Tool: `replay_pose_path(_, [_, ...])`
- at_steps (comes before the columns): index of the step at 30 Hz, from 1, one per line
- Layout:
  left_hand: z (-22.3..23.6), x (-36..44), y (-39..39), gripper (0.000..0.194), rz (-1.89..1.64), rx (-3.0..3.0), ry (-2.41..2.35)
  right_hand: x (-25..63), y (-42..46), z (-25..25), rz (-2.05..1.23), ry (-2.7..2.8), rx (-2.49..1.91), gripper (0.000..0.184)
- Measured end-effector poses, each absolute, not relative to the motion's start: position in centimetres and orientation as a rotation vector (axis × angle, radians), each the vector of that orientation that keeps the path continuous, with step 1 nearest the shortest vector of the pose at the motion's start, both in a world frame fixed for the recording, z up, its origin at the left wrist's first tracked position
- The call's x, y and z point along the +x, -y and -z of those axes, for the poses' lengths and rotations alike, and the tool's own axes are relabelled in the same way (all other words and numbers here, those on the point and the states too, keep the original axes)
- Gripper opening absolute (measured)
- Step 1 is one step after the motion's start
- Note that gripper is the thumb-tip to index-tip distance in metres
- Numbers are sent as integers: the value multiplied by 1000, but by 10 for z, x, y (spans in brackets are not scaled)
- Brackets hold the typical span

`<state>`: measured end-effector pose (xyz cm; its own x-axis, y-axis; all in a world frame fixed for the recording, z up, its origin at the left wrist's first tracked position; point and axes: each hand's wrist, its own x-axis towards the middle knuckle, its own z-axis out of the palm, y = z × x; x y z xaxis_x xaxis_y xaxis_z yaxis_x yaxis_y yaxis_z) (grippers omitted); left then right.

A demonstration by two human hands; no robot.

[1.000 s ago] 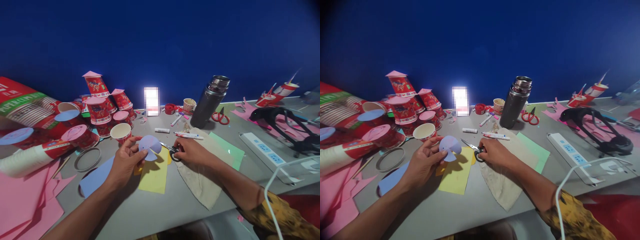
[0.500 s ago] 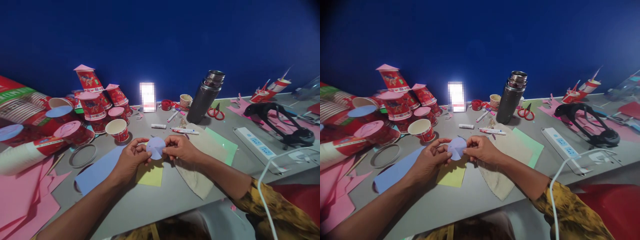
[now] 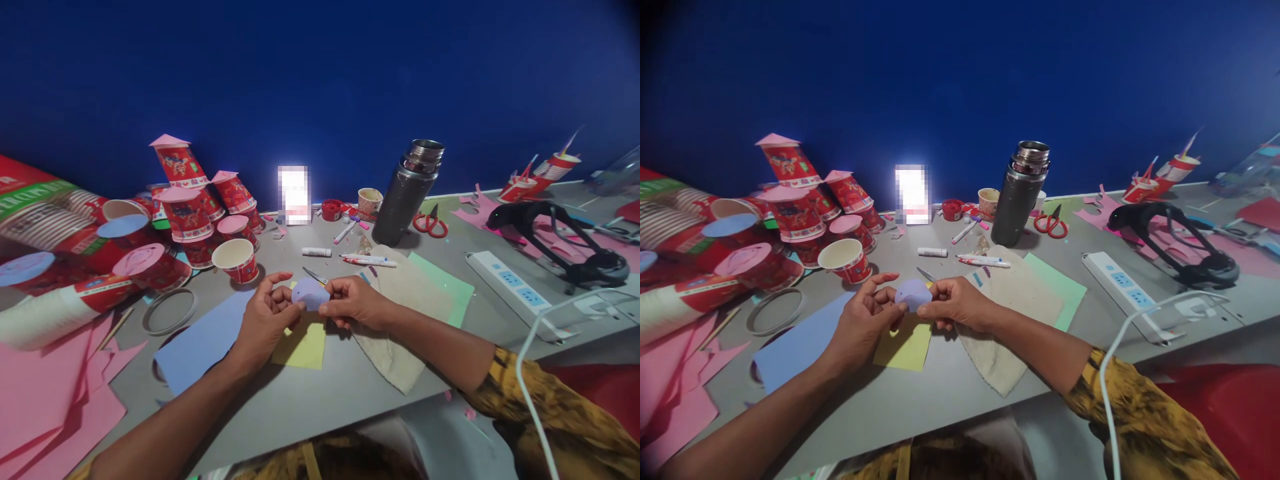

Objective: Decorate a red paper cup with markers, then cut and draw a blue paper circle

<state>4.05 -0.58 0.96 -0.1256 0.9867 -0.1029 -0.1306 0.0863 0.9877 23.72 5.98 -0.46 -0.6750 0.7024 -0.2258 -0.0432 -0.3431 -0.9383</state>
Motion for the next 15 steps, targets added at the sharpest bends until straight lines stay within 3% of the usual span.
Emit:
replay_pose_path(5, [-7,41,5,74,-1212,791,-1126,236,-59,7,-1938,1387,-864,44])
replay_pose_path(11, [-1,43,8,43,-1066,859,-1079,236,-56,7,-1853,1502,-831,43])
replay_pose_path(15, [-3,40,7,31,-1078,1023,-1188,237,-53,9,-1912,1475,-832,48])
